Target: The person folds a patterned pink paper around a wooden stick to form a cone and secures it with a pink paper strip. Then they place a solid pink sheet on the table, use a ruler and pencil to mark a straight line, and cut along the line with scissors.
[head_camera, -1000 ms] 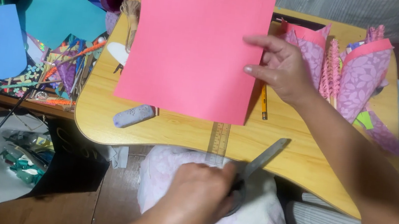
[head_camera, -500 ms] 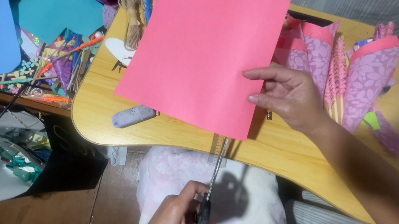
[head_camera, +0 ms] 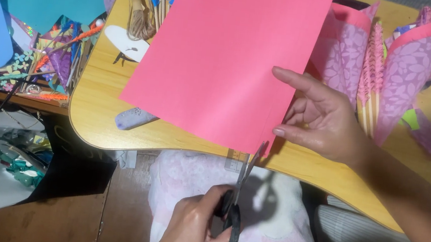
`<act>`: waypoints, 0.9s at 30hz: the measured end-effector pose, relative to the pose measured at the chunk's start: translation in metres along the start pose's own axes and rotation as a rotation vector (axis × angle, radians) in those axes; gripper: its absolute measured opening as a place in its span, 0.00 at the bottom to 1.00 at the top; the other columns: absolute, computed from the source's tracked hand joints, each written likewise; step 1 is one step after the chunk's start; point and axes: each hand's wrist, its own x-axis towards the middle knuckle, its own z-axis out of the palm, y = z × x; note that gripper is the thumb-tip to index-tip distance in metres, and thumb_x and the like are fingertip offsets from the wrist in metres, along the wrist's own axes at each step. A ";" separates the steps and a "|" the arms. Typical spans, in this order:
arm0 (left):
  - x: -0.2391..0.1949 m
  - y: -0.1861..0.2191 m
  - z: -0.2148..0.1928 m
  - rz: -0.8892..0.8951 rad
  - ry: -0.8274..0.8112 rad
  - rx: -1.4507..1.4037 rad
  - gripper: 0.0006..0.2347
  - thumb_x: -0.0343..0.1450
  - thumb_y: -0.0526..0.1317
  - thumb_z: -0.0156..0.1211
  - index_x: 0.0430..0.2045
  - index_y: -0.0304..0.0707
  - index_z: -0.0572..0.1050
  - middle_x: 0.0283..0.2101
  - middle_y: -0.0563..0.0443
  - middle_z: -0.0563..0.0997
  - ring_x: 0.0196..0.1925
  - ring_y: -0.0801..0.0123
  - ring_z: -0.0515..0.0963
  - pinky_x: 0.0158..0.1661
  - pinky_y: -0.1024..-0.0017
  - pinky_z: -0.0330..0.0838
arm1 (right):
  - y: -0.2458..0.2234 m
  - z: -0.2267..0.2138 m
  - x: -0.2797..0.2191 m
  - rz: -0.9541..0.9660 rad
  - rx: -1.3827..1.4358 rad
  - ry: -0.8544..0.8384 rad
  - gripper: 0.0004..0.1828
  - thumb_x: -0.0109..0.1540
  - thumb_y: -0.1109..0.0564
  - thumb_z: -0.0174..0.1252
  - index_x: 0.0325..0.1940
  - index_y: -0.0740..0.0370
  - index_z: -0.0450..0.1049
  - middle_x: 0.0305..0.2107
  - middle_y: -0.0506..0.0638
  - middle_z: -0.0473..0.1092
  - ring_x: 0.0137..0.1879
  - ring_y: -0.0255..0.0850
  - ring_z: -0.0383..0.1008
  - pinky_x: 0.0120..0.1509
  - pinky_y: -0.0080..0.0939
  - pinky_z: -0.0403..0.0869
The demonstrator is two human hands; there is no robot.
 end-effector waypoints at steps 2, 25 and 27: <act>0.004 0.000 0.002 0.032 0.021 0.016 0.22 0.60 0.44 0.61 0.51 0.47 0.73 0.18 0.55 0.80 0.18 0.59 0.81 0.27 0.66 0.72 | -0.002 0.002 -0.002 -0.024 -0.037 0.000 0.47 0.52 0.72 0.68 0.74 0.66 0.57 0.74 0.59 0.55 0.38 0.36 0.80 0.49 0.31 0.83; 0.019 0.005 0.005 0.104 0.090 0.046 0.20 0.62 0.44 0.61 0.48 0.45 0.70 0.28 0.64 0.82 0.15 0.65 0.79 0.29 0.65 0.74 | 0.002 0.002 -0.002 -0.045 -0.007 0.011 0.48 0.53 0.72 0.67 0.75 0.70 0.55 0.62 0.59 0.68 0.41 0.37 0.81 0.52 0.33 0.84; 0.019 0.005 0.006 0.102 0.089 0.048 0.20 0.62 0.44 0.61 0.48 0.44 0.70 0.28 0.63 0.82 0.16 0.64 0.80 0.28 0.65 0.74 | 0.001 0.003 -0.003 -0.028 -0.002 0.018 0.48 0.53 0.72 0.67 0.75 0.69 0.56 0.61 0.58 0.68 0.40 0.37 0.80 0.52 0.32 0.83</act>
